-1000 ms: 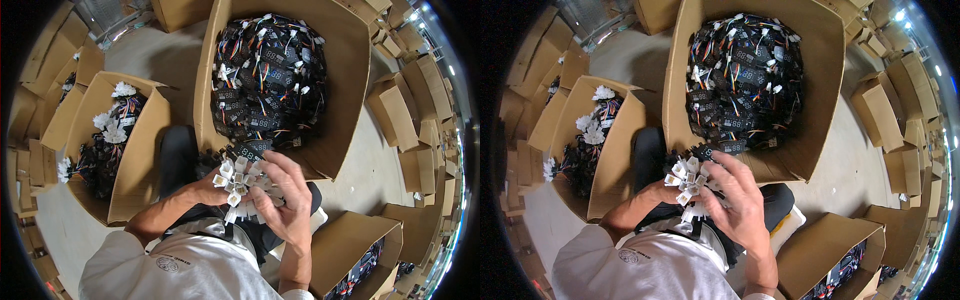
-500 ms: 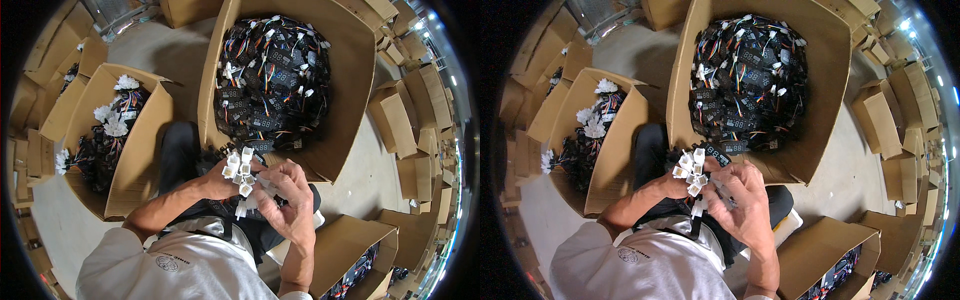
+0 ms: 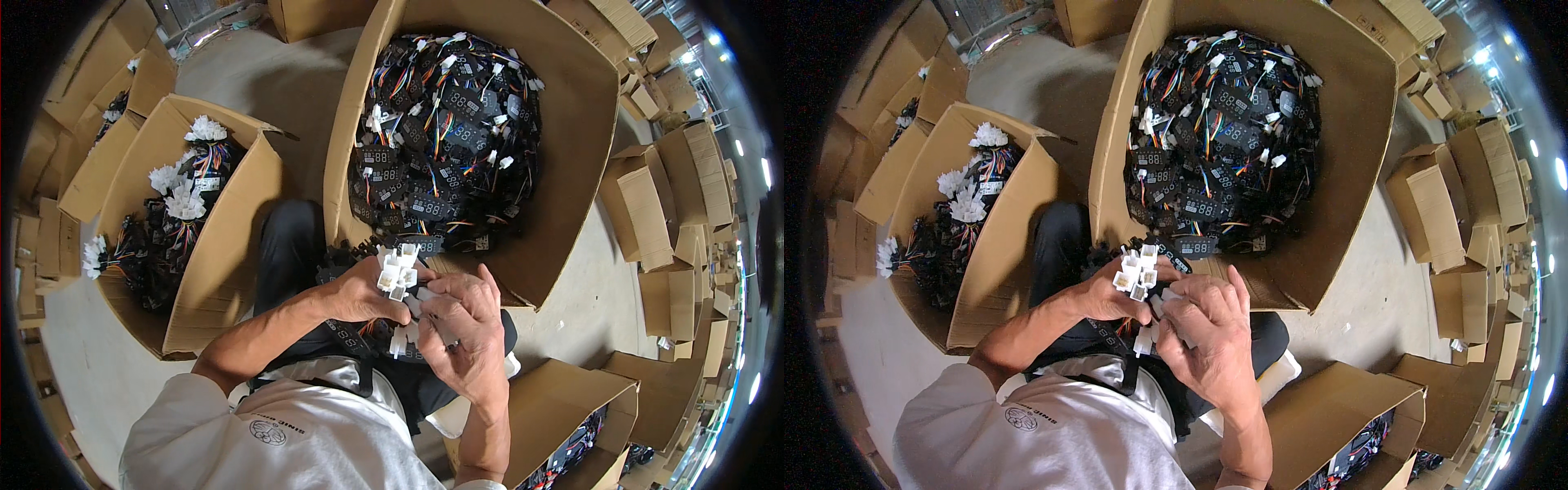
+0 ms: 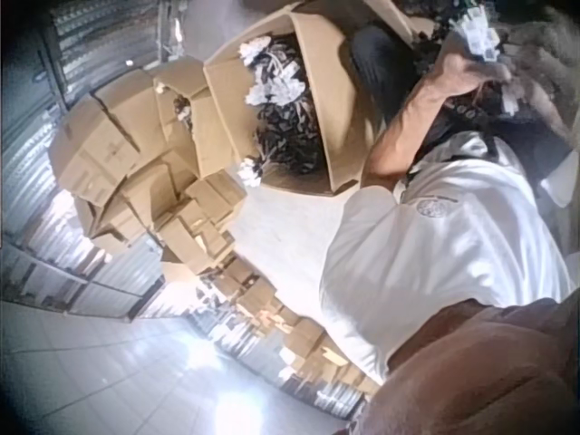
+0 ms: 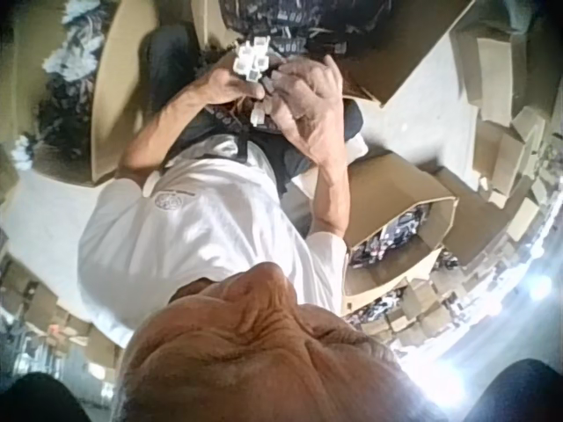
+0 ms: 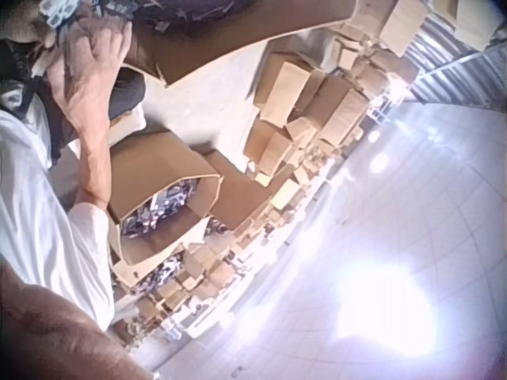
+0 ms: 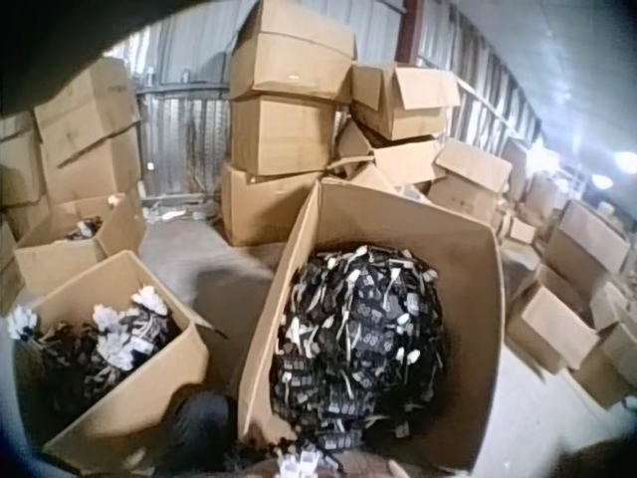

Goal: The person gathers electronic display wire harnesses from a cardboard box into bundles and secures each bundle with a rubber band by hand.

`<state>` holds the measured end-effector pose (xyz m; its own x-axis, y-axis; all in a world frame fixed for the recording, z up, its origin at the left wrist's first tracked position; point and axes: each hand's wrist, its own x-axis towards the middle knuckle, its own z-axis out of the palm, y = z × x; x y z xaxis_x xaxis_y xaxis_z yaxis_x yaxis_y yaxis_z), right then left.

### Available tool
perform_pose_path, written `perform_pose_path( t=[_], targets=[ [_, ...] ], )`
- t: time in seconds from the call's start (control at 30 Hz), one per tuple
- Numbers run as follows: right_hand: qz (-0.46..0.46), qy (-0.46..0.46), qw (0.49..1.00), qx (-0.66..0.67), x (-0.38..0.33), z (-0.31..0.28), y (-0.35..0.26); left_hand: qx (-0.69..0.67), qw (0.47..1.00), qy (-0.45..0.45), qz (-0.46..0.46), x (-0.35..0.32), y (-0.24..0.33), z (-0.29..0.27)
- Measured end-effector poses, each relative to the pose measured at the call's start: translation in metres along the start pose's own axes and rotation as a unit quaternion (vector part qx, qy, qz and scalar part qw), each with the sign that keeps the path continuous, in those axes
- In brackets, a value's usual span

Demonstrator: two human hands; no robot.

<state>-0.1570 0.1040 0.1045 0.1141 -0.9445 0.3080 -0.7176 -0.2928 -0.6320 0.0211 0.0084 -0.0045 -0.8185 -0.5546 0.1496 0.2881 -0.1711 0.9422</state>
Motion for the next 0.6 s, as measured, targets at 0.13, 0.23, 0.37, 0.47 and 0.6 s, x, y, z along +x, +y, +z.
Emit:
perform_pose_path(
  t=[0.13, 0.23, 0.37, 0.47, 0.6],
  targets=[
    [0.03, 0.017, 0.999, 0.004, 0.001, 0.004, -0.006, 0.131, 0.99, -0.056, -0.01, 0.004, 0.003, -0.002],
    [0.031, 0.051, 0.998, -0.001, 0.008, 0.011, -0.008, 0.055, 0.998, -0.018, -0.038, 0.001, -0.004, 0.001],
    [0.042, 0.016, 0.999, 0.001, 0.007, 0.012, -0.006, -0.016, 0.999, -0.025, -0.012, 0.001, -0.009, 0.004],
    [0.051, 0.0, 0.998, 0.032, 0.003, 0.006, 0.005, 0.074, 0.993, -0.072, 0.059, 0.006, 0.001, -0.002],
    [0.045, -0.003, 0.999, 0.013, -0.008, 0.004, 0.003, 0.049, 0.997, -0.048, -0.021, -0.002, -0.01, 0.001]
  ],
)
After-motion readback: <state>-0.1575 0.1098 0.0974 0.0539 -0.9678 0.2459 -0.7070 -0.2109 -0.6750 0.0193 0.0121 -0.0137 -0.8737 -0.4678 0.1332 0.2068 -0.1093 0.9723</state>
